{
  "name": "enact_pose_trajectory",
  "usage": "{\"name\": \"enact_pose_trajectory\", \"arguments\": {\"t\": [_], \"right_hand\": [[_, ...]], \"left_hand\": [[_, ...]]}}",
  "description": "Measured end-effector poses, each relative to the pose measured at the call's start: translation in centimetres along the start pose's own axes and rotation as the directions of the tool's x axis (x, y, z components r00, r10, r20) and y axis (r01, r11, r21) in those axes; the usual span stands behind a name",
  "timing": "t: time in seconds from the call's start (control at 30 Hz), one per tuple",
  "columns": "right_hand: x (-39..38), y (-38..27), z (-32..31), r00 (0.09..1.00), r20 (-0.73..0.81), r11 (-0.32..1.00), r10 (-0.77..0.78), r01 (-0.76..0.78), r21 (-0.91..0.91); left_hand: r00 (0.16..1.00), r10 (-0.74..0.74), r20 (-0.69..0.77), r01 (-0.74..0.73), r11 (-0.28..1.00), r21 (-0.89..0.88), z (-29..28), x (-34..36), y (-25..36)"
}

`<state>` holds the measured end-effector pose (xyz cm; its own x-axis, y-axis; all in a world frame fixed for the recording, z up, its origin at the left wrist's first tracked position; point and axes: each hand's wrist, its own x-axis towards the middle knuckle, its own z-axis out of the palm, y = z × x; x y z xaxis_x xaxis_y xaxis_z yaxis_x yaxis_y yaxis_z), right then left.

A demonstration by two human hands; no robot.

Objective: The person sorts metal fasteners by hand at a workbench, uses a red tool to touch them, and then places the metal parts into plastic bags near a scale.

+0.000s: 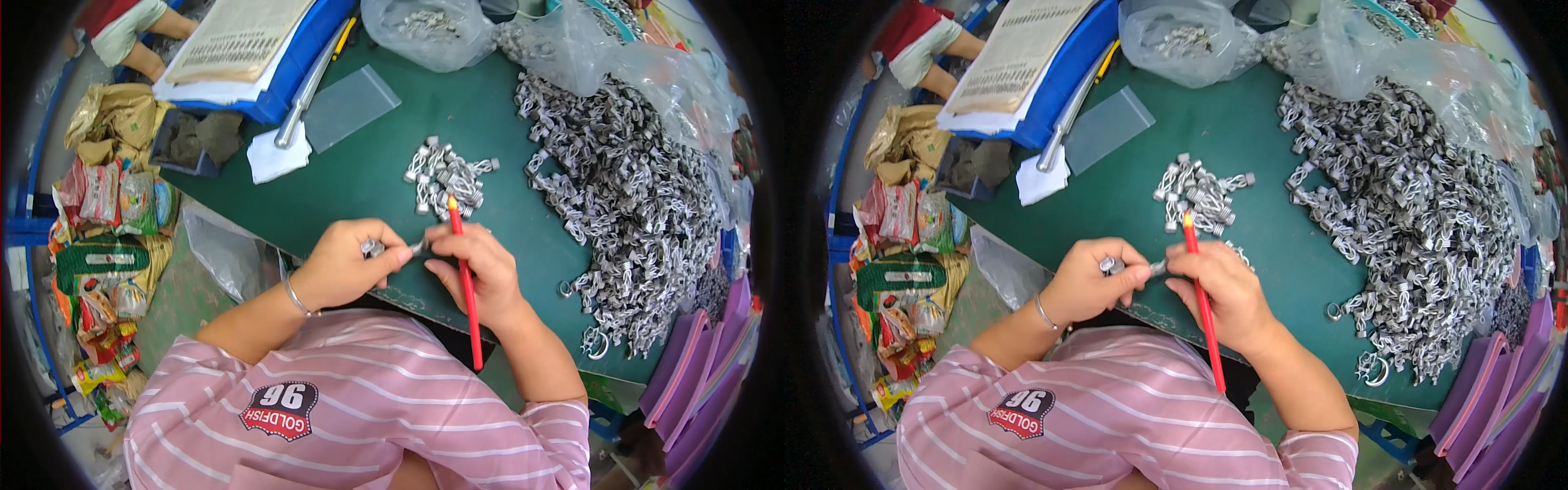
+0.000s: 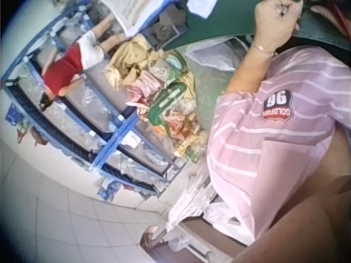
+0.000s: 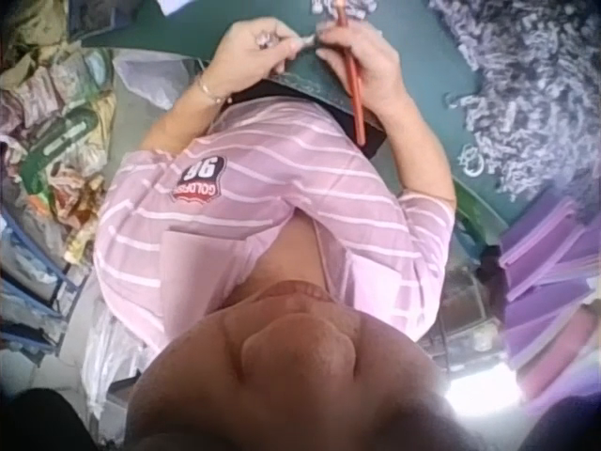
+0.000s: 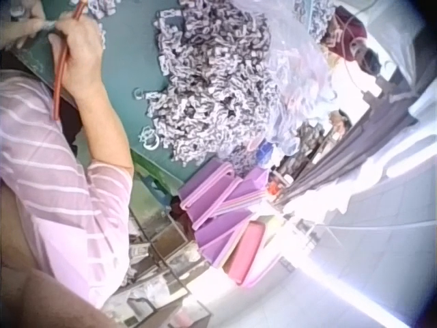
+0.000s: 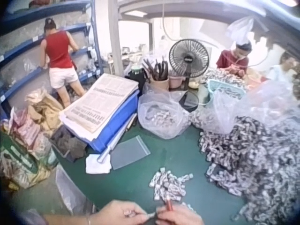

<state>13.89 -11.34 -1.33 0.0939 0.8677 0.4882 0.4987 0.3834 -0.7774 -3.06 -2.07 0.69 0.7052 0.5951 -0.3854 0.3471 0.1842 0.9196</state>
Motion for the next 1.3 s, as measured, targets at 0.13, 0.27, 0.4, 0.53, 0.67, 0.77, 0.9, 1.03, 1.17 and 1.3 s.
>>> {"name": "enact_pose_trajectory", "arguments": {"t": [0.13,0.27,0.4,0.53,0.67,0.77,0.9,1.03,1.17,1.3], "right_hand": [[-0.4,0.0,-0.5,0.996,-0.078,0.992,0.043,-0.033,0.119],[-0.6,-0.6,-2.1,0.910,-0.319,0.939,0.266,-0.170,0.300],[-1.1,0.0,-3.8,0.835,-0.463,0.924,0.298,-0.131,0.358],[-0.6,-0.1,-5.1,0.770,-0.525,0.907,0.363,-0.164,0.388],[-0.8,1.0,-6.7,0.889,-0.256,0.925,0.381,-0.362,0.119],[-1.0,0.2,-6.6,0.928,0.050,0.912,0.368,-0.351,-0.212],[-1.3,0.6,-5.2,0.953,0.035,0.906,0.300,-0.273,-0.324],[-0.9,0.0,-5.1,0.894,0.049,0.893,0.446,-0.448,0.042],[-1.2,0.5,-4.5,0.903,0.085,0.728,0.421,-0.392,0.562],[-0.9,0.3,-4.8,0.871,0.194,0.538,0.451,-0.439,0.720]], "left_hand": [[0.981,-0.120,0.155,0.169,0.919,-0.356,0.5,0.1,0.4],[0.991,-0.056,0.123,0.113,0.843,-0.525,0.4,1.9,3.0],[0.994,0.027,-0.109,-0.089,0.788,-0.610,-0.1,6.3,8.4],[0.984,0.023,-0.178,-0.150,0.651,-0.744,-2.9,12.3,10.5],[0.983,0.044,-0.178,-0.159,0.687,-0.709,-2.4,12.6,8.0],[0.990,0.051,-0.134,-0.122,0.791,-0.599,-0.4,9.4,5.5],[0.994,0.109,-0.023,-0.111,0.943,-0.315,2.7,5.6,3.2],[0.998,0.053,0.036,-0.047,0.989,-0.143,4.2,3.6,2.2],[0.986,0.148,0.075,-0.133,0.975,-0.176,4.3,2.8,1.6],[0.718,0.689,0.096,-0.696,0.708,0.122,3.8,3.1,1.7]]}}
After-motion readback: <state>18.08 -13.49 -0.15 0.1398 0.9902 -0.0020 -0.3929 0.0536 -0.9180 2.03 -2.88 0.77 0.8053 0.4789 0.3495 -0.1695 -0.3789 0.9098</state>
